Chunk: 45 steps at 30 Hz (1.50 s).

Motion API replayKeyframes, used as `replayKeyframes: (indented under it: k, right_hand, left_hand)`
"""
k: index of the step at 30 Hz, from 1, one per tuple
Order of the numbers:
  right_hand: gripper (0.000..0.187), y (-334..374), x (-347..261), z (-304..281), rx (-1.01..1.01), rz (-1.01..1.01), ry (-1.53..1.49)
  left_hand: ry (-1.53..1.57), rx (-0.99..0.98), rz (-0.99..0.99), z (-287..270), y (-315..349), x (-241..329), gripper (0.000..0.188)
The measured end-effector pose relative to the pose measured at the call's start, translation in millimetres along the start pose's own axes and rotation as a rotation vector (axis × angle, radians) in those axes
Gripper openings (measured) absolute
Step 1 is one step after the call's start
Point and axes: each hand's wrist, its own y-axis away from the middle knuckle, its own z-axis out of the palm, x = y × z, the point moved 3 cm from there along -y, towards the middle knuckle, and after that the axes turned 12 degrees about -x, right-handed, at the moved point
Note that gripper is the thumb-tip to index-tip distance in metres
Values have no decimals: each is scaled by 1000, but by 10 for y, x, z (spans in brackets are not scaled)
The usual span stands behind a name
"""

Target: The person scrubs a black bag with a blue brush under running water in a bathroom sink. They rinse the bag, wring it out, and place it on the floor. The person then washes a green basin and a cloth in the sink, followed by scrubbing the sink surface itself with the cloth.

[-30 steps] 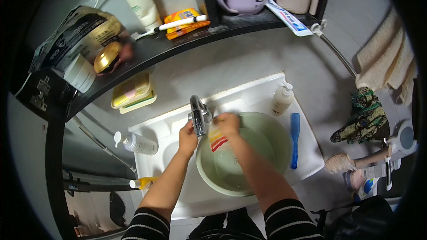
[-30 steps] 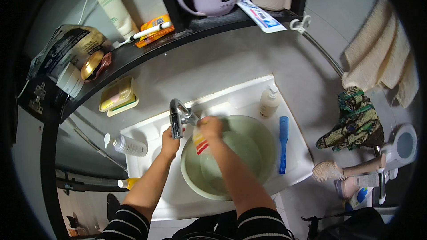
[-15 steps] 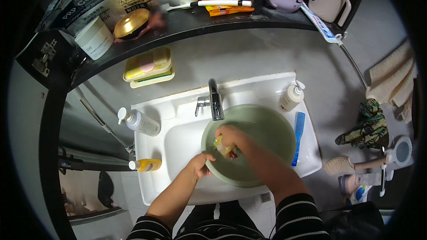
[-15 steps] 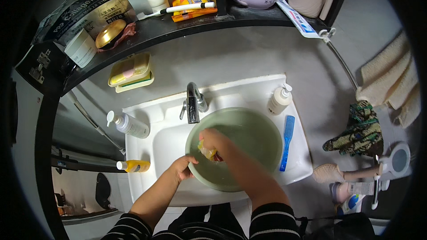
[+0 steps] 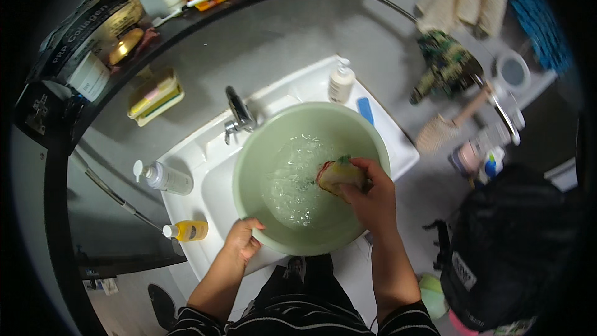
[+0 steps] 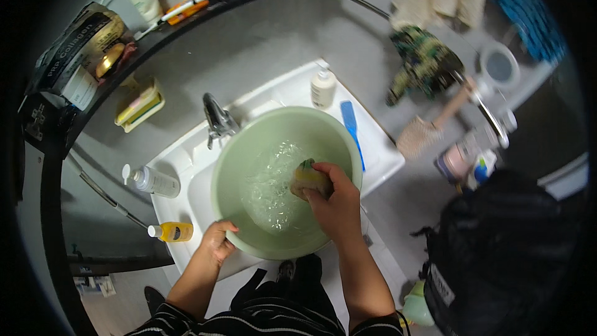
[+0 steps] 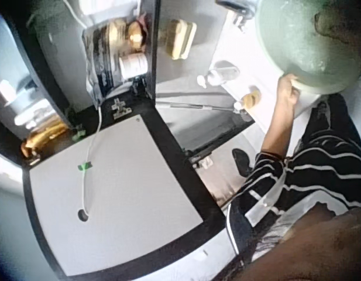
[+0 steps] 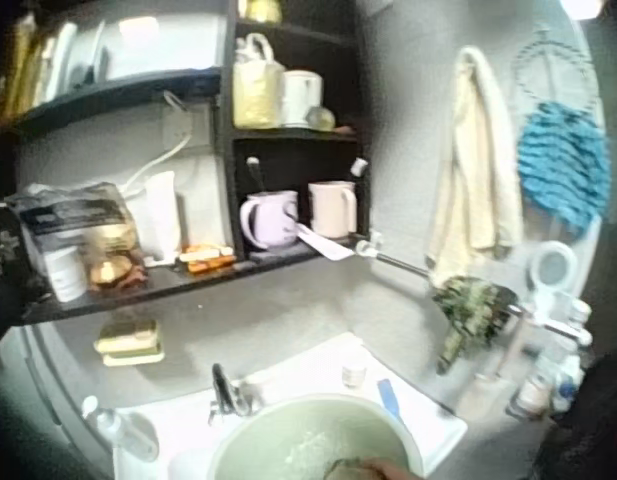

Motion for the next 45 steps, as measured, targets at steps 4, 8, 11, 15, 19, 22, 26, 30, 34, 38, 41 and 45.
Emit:
replayKeyframes:
  k: [4,8,11,15,19,22,26,30,34,38,41,45]
  right_hand:
    - [42,841,128,-110,140,-85,-28]
    - [43,1695,110,-88,129,-168,230]
    - [44,2334,228,-81,99,-80,214]
    - [45,3165,430,-121,139,30,140]
    - [44,4025,791,-127,310,135,125]
    - [43,4669,1141,-73,406,209,184]
    - [42,5575,1673,18,545,349,212]
    - [40,6532,2228,176,728,445,132]
    - [41,7326,2647,303,881,395,41]
    - [42,8015,3415,583,1203,633,-199]
    - [43,8390,4268,890,1355,782,-445]
    - [42,8747,5402,1250,1591,735,-653]
  left_hand:
    - [-116,-90,16,121,308,-33,40]
    - [-254,-162,-8,153,632,-167,46]
    - [-366,-223,-18,265,886,-364,47]
    - [-547,-321,-145,243,999,-753,51]
    - [-677,-377,-319,265,1034,-1391,54]
    - [-762,-446,-431,242,1042,-1987,57]
    - [-788,-537,-570,185,1108,-2941,59]
    - [-914,-543,-665,-10,1106,-3998,60]
    - [-927,-544,-710,-366,940,-4967,53]
    - [-1109,-395,-601,-706,723,-6076,50]
    - [-1140,-570,-821,-1093,258,-7004,56]
    - [-1357,-564,-879,-1611,-279,-8152,61]
